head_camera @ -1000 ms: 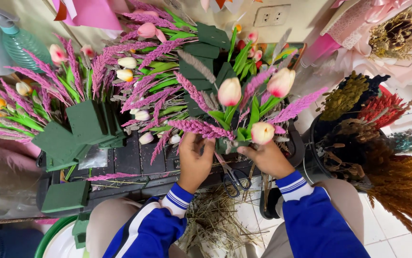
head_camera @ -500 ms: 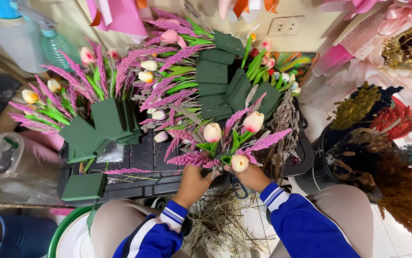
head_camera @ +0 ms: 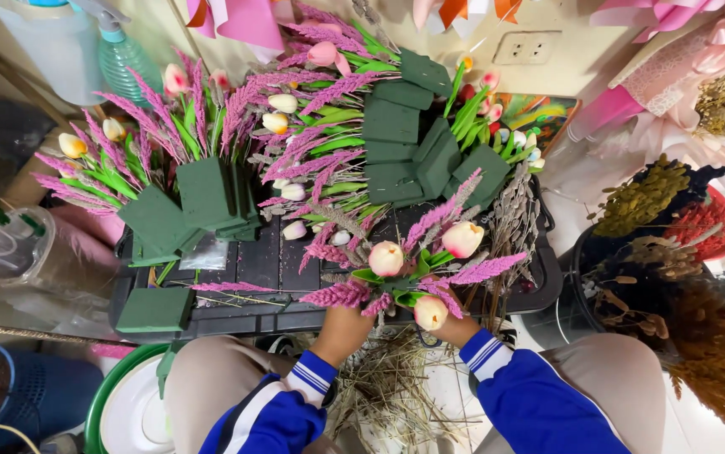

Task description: The person arranges artificial flowers and dried stems into a green foam block. They use scissors to trim the stems and insert them into the foam, adjusting the arrangement to create a bouquet.

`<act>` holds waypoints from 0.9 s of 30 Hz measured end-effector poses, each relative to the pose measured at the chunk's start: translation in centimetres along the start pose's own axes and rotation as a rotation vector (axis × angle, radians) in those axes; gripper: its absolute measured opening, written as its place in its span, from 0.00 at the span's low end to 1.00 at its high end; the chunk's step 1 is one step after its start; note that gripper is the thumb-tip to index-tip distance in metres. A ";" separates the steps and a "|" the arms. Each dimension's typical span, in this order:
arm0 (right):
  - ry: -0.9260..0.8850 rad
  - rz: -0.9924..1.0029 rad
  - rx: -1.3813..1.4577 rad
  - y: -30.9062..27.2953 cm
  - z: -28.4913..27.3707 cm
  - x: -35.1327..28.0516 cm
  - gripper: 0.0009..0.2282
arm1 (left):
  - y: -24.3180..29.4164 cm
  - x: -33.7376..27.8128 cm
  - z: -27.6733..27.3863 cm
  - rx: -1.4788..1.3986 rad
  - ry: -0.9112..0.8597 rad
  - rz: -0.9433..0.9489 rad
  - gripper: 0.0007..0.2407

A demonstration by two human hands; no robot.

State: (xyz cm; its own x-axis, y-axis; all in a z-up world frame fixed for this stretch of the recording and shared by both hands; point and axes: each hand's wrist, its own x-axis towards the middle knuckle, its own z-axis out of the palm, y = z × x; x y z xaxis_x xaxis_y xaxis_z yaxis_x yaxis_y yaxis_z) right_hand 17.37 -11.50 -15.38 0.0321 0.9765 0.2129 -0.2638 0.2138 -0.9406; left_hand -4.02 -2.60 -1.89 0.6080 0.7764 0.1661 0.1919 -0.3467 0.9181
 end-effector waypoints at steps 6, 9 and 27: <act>-0.044 0.010 -0.052 1.3 -1.4 -0.4 0.17 | -0.6 0.1 0.4 0.002 -0.002 0.002 0.17; -0.068 0.015 -0.079 1.5 -2.0 -0.7 0.17 | 2.6 0.5 -0.9 0.017 -0.017 0.038 0.16; -0.222 0.051 -0.237 2.9 -6.1 -5.3 0.16 | 1.3 1.0 -1.2 -0.007 -0.011 0.035 0.14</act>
State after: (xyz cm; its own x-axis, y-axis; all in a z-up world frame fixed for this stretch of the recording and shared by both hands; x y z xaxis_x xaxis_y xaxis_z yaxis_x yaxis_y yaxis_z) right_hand 22.34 -15.87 -20.85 -0.1929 0.9622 0.1921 -0.0271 0.1905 -0.9813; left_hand -4.10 -1.69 -0.07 0.6225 0.7580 0.1947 0.1647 -0.3701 0.9143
